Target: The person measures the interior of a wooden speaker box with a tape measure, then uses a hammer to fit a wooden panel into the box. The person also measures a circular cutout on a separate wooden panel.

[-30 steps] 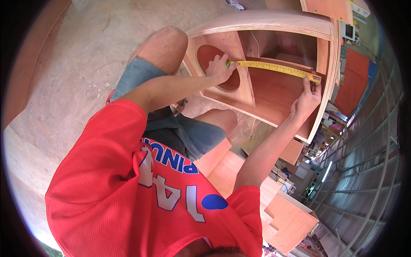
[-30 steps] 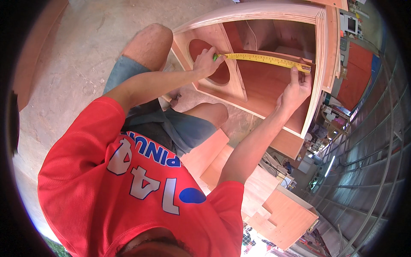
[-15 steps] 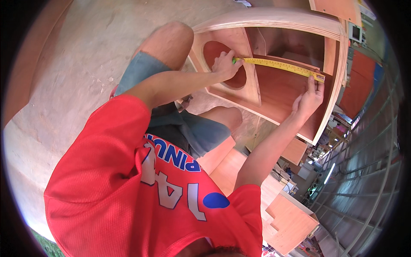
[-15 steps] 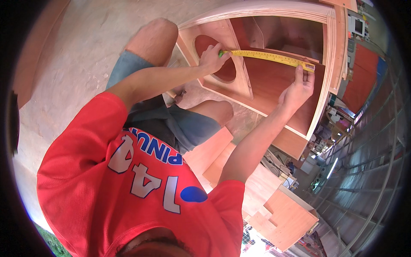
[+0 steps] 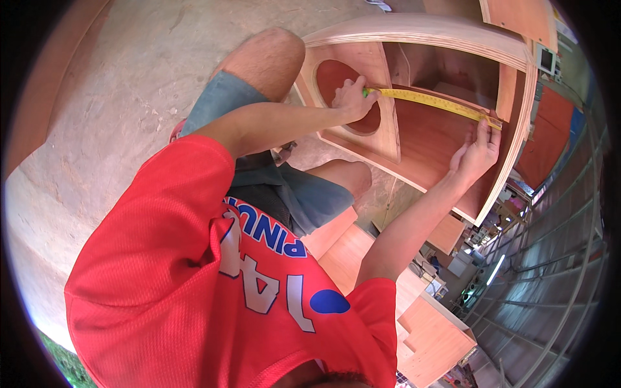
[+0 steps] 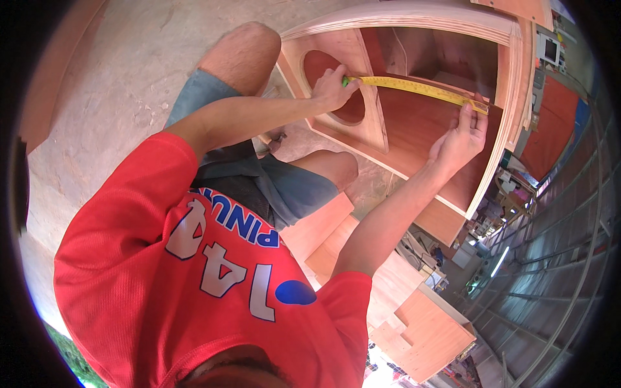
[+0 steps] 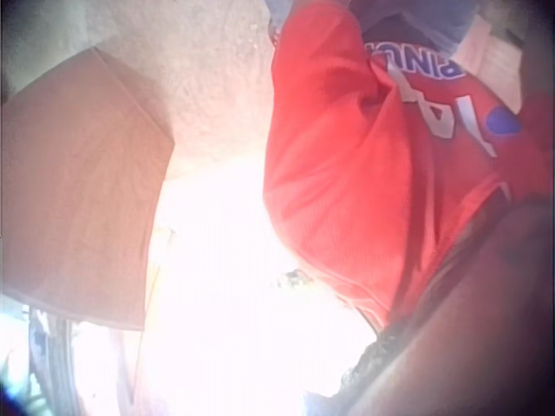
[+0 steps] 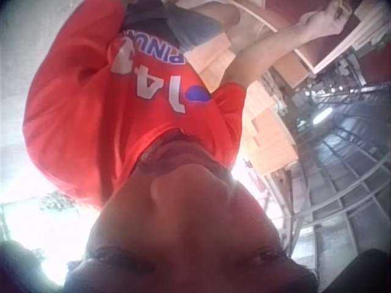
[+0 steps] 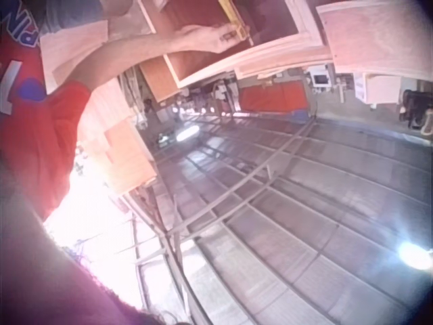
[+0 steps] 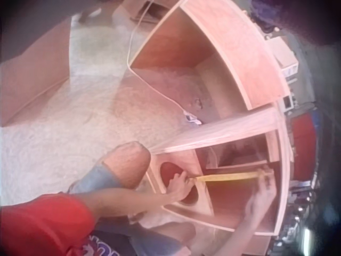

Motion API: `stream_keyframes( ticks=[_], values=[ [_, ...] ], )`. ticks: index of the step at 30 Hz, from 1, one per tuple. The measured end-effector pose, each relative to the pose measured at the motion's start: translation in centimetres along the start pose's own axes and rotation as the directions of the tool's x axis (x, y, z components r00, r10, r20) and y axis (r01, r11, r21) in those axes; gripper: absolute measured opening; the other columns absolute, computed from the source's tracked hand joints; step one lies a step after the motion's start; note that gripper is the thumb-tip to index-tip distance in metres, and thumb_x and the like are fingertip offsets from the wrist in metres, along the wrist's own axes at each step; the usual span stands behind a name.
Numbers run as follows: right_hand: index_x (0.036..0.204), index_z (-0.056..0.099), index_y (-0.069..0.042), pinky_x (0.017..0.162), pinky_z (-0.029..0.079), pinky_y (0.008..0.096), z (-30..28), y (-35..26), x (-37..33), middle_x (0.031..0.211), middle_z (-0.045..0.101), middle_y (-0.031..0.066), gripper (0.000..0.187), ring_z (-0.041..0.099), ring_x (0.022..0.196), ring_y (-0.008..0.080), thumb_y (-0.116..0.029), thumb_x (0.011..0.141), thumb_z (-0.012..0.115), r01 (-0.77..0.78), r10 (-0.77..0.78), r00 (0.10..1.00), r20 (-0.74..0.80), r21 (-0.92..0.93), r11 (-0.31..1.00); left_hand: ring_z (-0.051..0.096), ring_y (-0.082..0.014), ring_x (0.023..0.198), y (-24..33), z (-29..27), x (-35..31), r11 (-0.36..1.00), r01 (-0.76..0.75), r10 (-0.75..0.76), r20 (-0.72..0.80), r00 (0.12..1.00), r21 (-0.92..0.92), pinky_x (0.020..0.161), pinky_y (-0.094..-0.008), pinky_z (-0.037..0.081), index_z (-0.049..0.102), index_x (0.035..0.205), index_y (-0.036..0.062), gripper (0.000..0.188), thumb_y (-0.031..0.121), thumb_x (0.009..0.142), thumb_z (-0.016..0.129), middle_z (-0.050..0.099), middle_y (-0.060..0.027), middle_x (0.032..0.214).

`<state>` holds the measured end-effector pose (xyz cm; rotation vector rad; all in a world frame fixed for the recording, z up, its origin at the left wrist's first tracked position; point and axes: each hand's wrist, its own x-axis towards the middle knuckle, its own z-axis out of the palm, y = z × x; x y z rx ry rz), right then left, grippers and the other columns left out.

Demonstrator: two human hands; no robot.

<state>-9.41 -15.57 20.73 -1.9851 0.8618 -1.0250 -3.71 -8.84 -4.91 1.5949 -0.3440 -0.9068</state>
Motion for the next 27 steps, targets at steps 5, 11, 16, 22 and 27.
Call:
stream_keyframes(
  ticks=[5,11,16,22,27],
  values=[
    [0.13,0.06,-0.003,0.091,0.045,0.0278,0.1,-0.2,-0.1,0.12,0.066,0.0057,0.032,0.061,0.11,0.0124,-0.005,0.098,0.063,0.001,-0.001,1.0,-0.022,0.005,1.0,0.06,-0.0447,0.106,0.2,0.2,-0.1,1.0,0.023,-0.023,0.022,0.999,-0.008,0.092,-0.051,0.048,0.056,0.117,0.0088,0.052,0.055,0.092,0.061,0.057,-0.0243,0.115],
    [0.129,0.059,-0.002,0.091,0.045,0.0287,0.2,-0.1,-0.1,0.12,0.066,0.0063,0.031,0.061,0.108,0.0128,-0.005,0.098,0.063,0.006,-0.005,0.999,-0.038,0.035,0.999,0.052,-0.0486,0.118,0.1,0.2,0.1,0.997,0.054,-0.049,0.093,0.994,-0.059,0.096,-0.0581,0.046,0.054,0.122,0.0139,0.051,0.053,0.091,0.062,0.052,-0.0206,0.126],
    [0.125,0.061,-0.003,0.09,0.044,0.0286,0.1,0.3,0.2,0.12,0.066,0.006,0.028,0.06,0.108,0.0117,-0.007,0.097,0.065,0.02,-0.019,1.0,-0.024,0.06,0.998,0.06,-0.0428,0.105,0.2,0.4,0.0,1.0,0.008,-0.007,0.038,0.999,-0.018,0.093,-0.049,0.047,0.055,0.118,0.0091,0.054,0.055,0.092,0.062,0.057,-0.0233,0.112],
    [0.121,0.064,-0.009,0.095,0.039,0.0331,-0.1,0.8,0.2,0.116,0.069,0.0005,0.024,0.058,0.111,0.0098,-0.013,0.097,0.067,-0.004,0.007,0.999,-0.049,0.051,0.999,0.06,-0.0408,0.106,0.5,0.1,0.0,1.0,0.017,-0.017,0.05,0.999,-0.006,0.093,-0.048,0.047,0.055,0.119,0.0098,0.054,0.056,0.092,0.062,0.057,-0.0226,0.111],
    [0.121,0.064,-0.003,0.086,0.041,0.0273,-0.1,1.2,0.0,0.114,0.069,0.0037,0.026,0.06,0.103,0.0095,-0.011,0.097,0.067,-0.032,0.034,0.997,-0.072,0.019,0.999,0.056,-0.0482,0.115,0.4,0.2,0.3,0.999,0.048,-0.045,0.097,0.994,-0.025,0.096,-0.0561,0.046,0.053,0.123,0.0139,0.052,0.054,0.091,0.062,0.054,-0.0209,0.125]
  ],
)
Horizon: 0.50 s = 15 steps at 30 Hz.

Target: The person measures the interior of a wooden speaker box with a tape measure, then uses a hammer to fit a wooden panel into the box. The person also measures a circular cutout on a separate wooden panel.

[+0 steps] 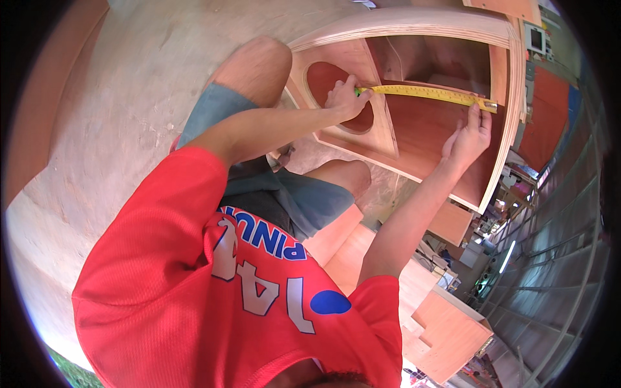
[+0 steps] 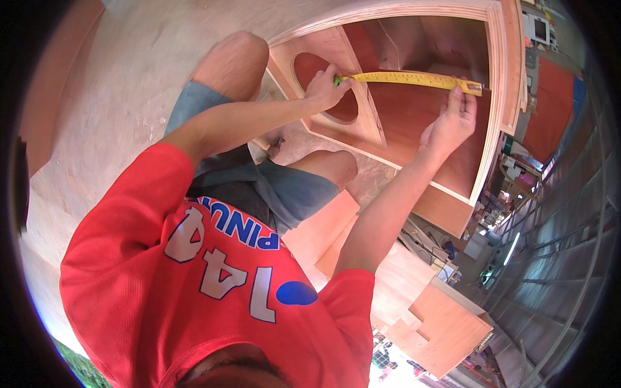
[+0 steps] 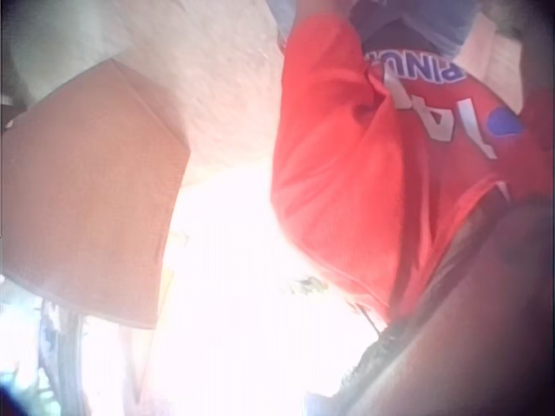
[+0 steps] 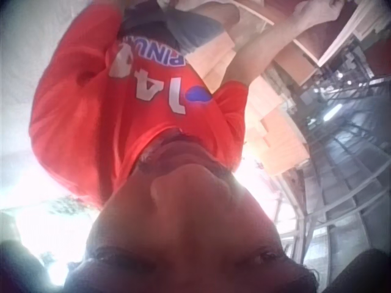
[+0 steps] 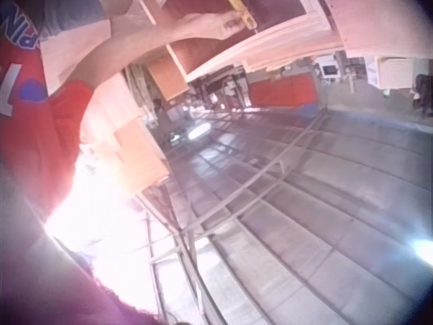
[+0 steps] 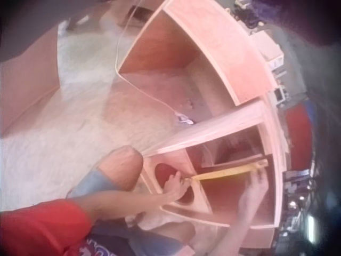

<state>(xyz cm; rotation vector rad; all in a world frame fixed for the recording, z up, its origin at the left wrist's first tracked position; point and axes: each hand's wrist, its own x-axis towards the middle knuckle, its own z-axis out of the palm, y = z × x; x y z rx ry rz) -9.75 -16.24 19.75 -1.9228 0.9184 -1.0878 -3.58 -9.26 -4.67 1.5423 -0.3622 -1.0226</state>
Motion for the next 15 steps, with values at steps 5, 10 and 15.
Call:
stream_keyframes(
  ticks=[5,10,15],
  values=[
    [0.109,0.062,0.002,0.087,0.055,0.0321,0.4,1.7,-0.5,0.104,0.068,0.009,0.014,0.063,0.096,0.0139,-0.007,0.098,0.064,-0.011,0.014,0.999,-0.045,0.057,0.998,0.06,-0.0448,0.11,-1.0,0.3,0.9,0.994,-0.077,0.08,-0.041,0.996,0.074,0.095,-0.0515,0.047,0.054,0.12,0.0118,0.052,0.053,0.09,0.064,0.059,-0.0233,0.115],
    [0.107,0.062,0.003,0.086,0.058,0.0339,-1.4,3.5,-1.6,0.102,0.069,0.0093,0.011,0.066,0.094,0.0153,-0.005,0.1,0.061,0.002,0.016,0.993,-0.113,0.156,0.988,0.063,-0.0405,0.1,-2.2,-2.3,1.7,0.927,-0.314,0.306,0.073,0.949,0.205,0.085,-0.0506,0.048,0.059,0.11,0.0089,0.054,0.058,0.088,0.065,0.064,-0.0213,0.1],
    [0.113,0.064,-0.001,0.09,0.056,0.0354,-4.8,5.5,-3.8,0.112,0.07,0.0118,0.016,0.066,0.103,0.0193,-0.008,0.099,0.062,-0.064,0.125,0.972,-0.197,0.29,0.955,0.065,-0.0325,0.089,-0.5,-8.5,-0.1,0.815,-0.489,0.347,0.414,0.842,0.31,0.077,-0.0427,0.049,0.063,0.106,0.0067,0.048,0.051,0.09,0.069,0.066,-0.0153,0.087]
  ],
)
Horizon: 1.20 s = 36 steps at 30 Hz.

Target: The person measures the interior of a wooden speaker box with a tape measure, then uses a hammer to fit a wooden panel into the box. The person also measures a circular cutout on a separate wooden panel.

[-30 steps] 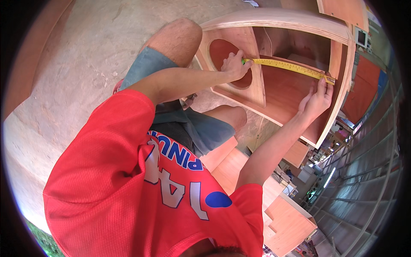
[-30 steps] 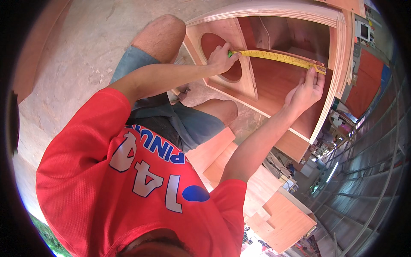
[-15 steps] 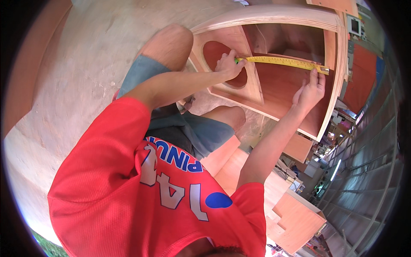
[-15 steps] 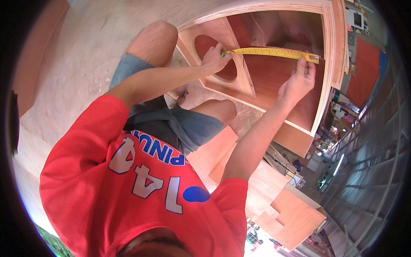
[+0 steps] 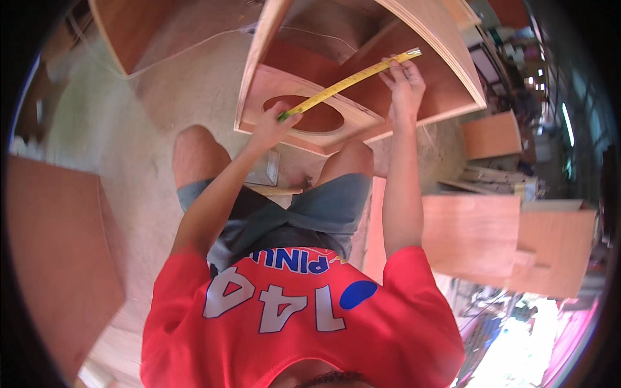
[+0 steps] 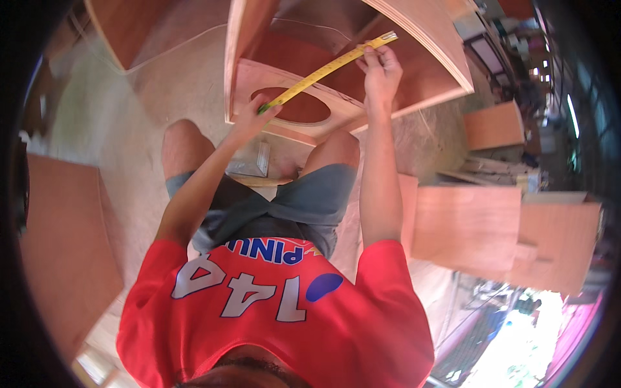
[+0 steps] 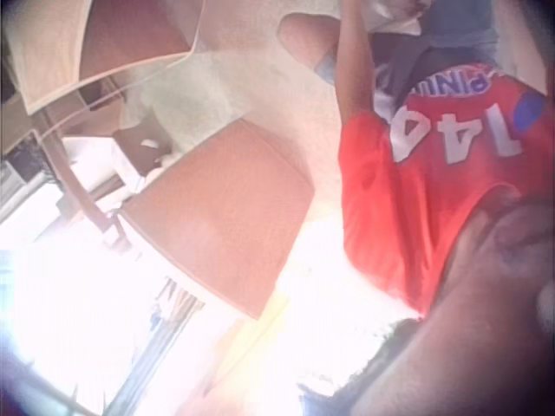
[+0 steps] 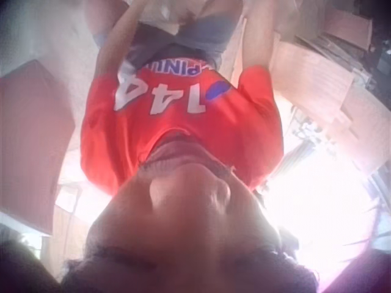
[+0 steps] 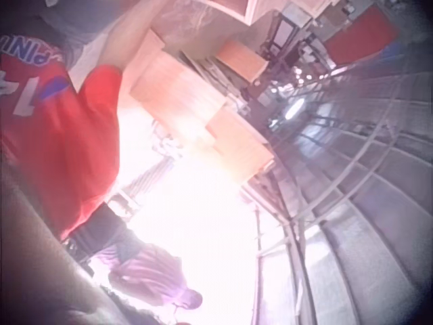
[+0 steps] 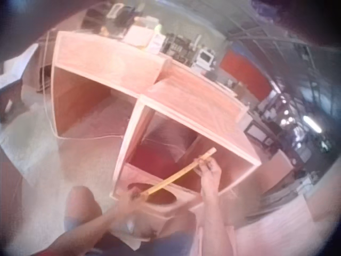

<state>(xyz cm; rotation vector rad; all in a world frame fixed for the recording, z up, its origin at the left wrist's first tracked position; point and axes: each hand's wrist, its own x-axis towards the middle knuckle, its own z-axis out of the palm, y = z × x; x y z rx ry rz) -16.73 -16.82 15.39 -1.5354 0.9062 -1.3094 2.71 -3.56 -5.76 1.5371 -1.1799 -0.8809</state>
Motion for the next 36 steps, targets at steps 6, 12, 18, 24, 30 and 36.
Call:
stream_keyframes(
  ticks=[6,12,18,24,30,36],
  values=[
    [0.107,0.064,-0.005,0.094,0.054,0.0399,-3.2,5.4,-5.1,0.109,0.068,0.0093,0.009,0.064,0.099,0.0199,-0.007,0.099,0.061,-0.207,0.309,0.928,-0.209,0.402,0.892,0.065,-0.034,0.097,2.9,-12.5,-6.0,0.936,-0.06,0.04,0.066,0.997,0.346,0.084,-0.0416,0.051,0.066,0.119,0.012,0.033,0.033,0.093,0.068,0.066,-0.0155,0.099],
    [0.104,0.061,-0.012,0.097,0.053,0.0442,-2.6,13.0,-8.8,0.111,0.065,0.0042,0.008,0.061,0.106,0.022,-0.01,0.097,0.064,-0.292,0.565,0.802,-0.194,0.697,0.655,0.062,-0.0391,0.103,4.4,-17.9,-5.6,0.689,0.056,0.14,-0.208,0.968,0.722,0.089,-0.0492,0.051,0.069,0.111,0.0188,0.023,0.032,0.092,0.066,0.064,-0.0153,0.112],
    [0.109,0.057,-0.017,0.098,0.049,0.0444,-1.4,15.2,-7.7,0.113,0.064,0.0013,0.016,0.06,0.11,0.0204,-0.01,0.097,0.062,-0.239,0.536,0.829,-0.159,0.765,0.598,0.058,-0.0427,0.107,6.5,-16.0,-4.3,0.607,0.208,0.192,-0.395,0.898,0.767,0.084,-0.0531,0.055,0.069,0.108,0.0225,0.021,0.035,0.091,0.067,0.063,-0.0117,0.114],
    [0.112,0.058,-0.016,0.101,0.047,0.0432,-2.5,15.1,-7.6,0.119,0.065,0.0022,0.016,0.059,0.113,0.0208,-0.011,0.098,0.061,-0.194,0.53,0.82,-0.216,0.767,0.612,0.059,-0.0417,0.106,8.6,-14.1,-4.1,0.577,0.217,0.199,-0.393,0.898,0.787,0.078,-0.0526,0.058,0.068,0.109,0.0213,0.023,0.036,0.091,0.067,0.064,-0.0105,0.115],
    [0.11,0.056,-0.015,0.106,0.045,0.0466,-2.5,15.4,-8.8,0.123,0.064,0.0052,0.011,0.058,0.118,0.022,-0.016,0.1,0.061,-0.151,0.463,0.863,-0.201,0.772,0.617,0.059,-0.0422,0.107,9.0,-13.0,-4.2,0.583,0.297,0.157,-0.464,0.872,0.756,0.079,-0.0525,0.057,0.068,0.109,0.0198,0.027,0.04,0.092,0.064,0.064,-0.0106,0.116],
    [0.114,0.053,-0.015,0.107,0.046,0.0472,-1.9,14.9,-8.8,0.128,0.062,0.0087,0.014,0.057,0.122,0.0261,-0.017,0.102,0.059,-0.125,0.447,0.866,-0.226,0.766,0.63,0.059,-0.0435,0.11,9.3,-12.1,-3.9,0.67,0.368,0.071,-0.549,0.833,0.645,0.084,-0.0549,0.055,0.068,0.113,0.0202,0.033,0.046,0.092,0.062,0.063,-0.0119,0.119]
  ],
)
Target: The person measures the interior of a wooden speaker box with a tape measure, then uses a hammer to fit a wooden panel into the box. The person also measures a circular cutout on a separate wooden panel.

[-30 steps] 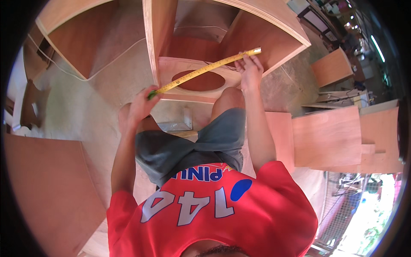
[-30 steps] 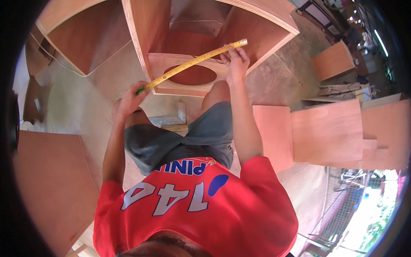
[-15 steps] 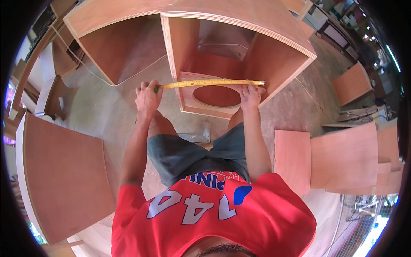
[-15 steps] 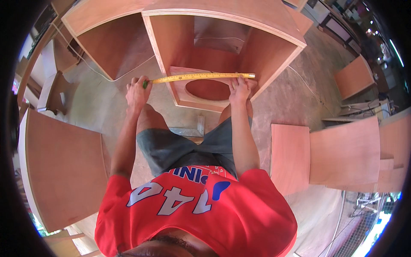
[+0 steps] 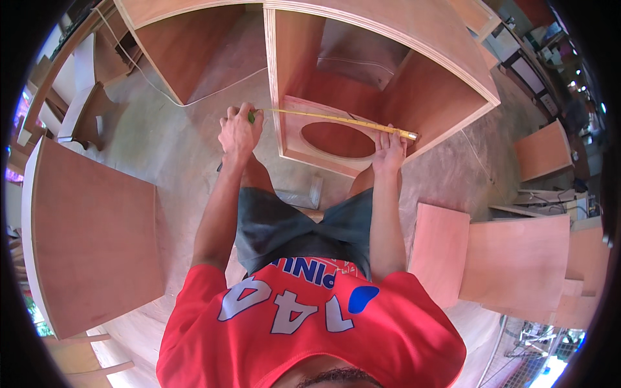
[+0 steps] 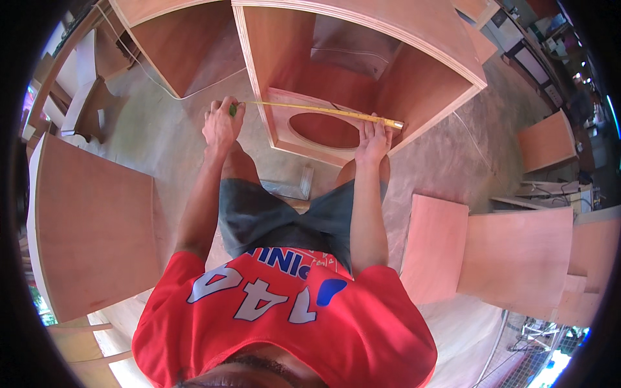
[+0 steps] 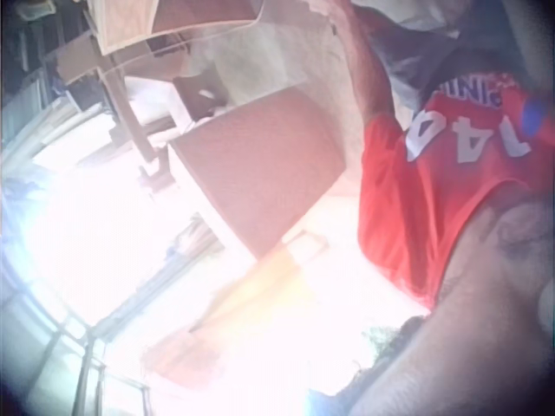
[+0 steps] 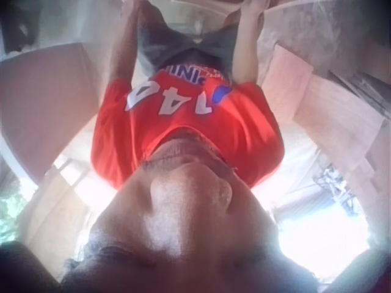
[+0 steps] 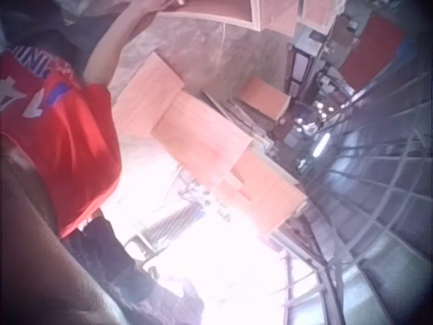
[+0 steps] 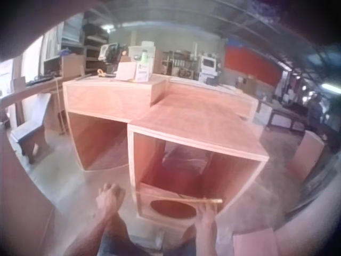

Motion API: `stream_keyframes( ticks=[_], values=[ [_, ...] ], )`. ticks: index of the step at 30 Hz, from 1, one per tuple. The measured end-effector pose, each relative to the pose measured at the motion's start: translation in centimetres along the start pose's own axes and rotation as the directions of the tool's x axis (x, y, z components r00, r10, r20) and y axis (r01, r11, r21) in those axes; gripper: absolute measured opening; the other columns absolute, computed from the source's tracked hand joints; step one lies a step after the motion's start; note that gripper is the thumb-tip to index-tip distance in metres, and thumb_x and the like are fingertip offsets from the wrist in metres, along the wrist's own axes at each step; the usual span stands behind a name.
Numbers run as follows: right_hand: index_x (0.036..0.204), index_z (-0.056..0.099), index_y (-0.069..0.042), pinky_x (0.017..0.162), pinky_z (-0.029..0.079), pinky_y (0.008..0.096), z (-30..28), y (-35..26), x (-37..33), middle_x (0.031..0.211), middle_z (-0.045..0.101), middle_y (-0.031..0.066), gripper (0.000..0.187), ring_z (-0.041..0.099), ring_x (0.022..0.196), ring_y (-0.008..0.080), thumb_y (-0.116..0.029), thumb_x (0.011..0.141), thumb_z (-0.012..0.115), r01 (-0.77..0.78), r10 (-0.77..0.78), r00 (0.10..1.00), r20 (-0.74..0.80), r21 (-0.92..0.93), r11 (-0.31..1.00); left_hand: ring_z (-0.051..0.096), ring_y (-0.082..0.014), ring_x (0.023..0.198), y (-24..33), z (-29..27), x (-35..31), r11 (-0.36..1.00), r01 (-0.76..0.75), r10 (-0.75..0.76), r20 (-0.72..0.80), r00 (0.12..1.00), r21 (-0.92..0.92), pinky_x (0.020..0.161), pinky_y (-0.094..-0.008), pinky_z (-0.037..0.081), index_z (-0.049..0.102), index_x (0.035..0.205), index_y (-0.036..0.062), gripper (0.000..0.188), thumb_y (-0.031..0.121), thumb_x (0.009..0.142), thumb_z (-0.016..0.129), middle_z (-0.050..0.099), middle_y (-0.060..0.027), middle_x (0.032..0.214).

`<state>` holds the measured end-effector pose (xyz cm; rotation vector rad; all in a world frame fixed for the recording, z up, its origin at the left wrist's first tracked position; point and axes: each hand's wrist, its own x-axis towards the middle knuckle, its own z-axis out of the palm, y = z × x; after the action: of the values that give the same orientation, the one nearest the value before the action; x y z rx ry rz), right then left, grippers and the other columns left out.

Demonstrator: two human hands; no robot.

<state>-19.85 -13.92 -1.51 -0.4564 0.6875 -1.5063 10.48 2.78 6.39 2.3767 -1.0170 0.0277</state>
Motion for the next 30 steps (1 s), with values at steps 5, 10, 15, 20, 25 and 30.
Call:
stream_keyframes(
  ticks=[5,10,15,20,25,30],
  values=[
    [0.118,0.049,-0.013,0.105,0.047,0.0475,0.3,-0.6,0.0,0.129,0.061,0.0113,0.019,0.057,0.123,0.0287,-0.015,0.102,0.057,0.017,-0.018,0.999,-0.049,-0.02,1.0,0.062,-0.0428,0.112,0.0,-0.4,0.1,0.999,0.038,-0.041,0.134,0.99,0.024,0.09,-0.0532,0.053,0.068,0.117,0.0196,0.041,0.051,0.093,0.059,0.064,-0.0135,0.121],
    [0.116,0.046,-0.011,0.105,0.048,0.0482,0.8,-1.2,-0.1,0.125,0.059,0.0121,0.018,0.059,0.12,0.0311,-0.014,0.102,0.056,0.073,-0.078,0.995,-0.06,-0.087,0.994,0.064,-0.0381,0.115,0.6,-1.4,1.6,0.999,0.038,-0.027,0.458,0.889,-0.015,0.093,-0.0494,0.052,0.067,0.126,0.0162,0.053,0.056,0.09,0.061,0.068,-0.0166,0.122],
    [0.113,0.044,-0.01,0.104,0.049,0.0493,1.7,-0.7,-0.2,0.122,0.057,0.012,0.016,0.062,0.118,0.033,-0.013,0.102,0.055,0.102,-0.11,0.993,-0.046,-0.148,0.984,0.065,-0.0321,0.115,2.3,-2.5,2.1,0.99,0.127,-0.066,0.575,0.815,-0.066,0.091,-0.0439,0.055,0.064,0.131,0.0135,0.061,0.058,0.09,0.059,0.07,-0.0152,0.121],
    [0.113,0.042,-0.008,0.102,0.052,0.0498,1.7,-1.1,0.7,0.121,0.056,0.0139,0.018,0.063,0.116,0.0359,-0.009,0.1,0.054,0.108,-0.118,0.991,-0.061,-0.14,0.984,0.066,-0.0288,0.114,2.2,-4.1,2.7,0.99,0.135,-0.08,0.631,0.772,-0.04,0.081,-0.0397,0.059,0.064,0.131,0.0125,0.061,0.057,0.089,0.061,0.07,-0.0129,0.119],
    [0.115,0.042,-0.007,0.101,0.054,0.05,1.5,-0.6,1.1,0.12,0.056,0.0143,0.02,0.065,0.113,0.0368,-0.006,0.099,0.054,0.091,-0.099,0.993,-0.059,-0.138,0.986,0.065,-0.0282,0.113,1.6,-5.0,2.9,0.993,0.087,-0.01,0.67,0.743,-0.081,0.074,-0.0377,0.061,0.063,0.132,0.0126,0.064,0.058,0.087,0.062,0.07,-0.0129,0.12],
    [0.114,0.043,-0.008,0.1,0.054,0.0502,1.4,-0.1,1.2,0.12,0.057,0.0135,0.018,0.064,0.113,0.0369,-0.008,0.1,0.053,0.113,-0.117,0.992,-0.039,-0.104,0.988,0.065,-0.0289,0.114,2.3,-4.9,2.6,0.987,0.146,-0.078,0.611,0.788,-0.061,0.076,-0.0385,0.061,0.062,0.133,0.0112,0.064,0.057,0.088,0.062,0.068,-0.0145,0.124]
  ],
)
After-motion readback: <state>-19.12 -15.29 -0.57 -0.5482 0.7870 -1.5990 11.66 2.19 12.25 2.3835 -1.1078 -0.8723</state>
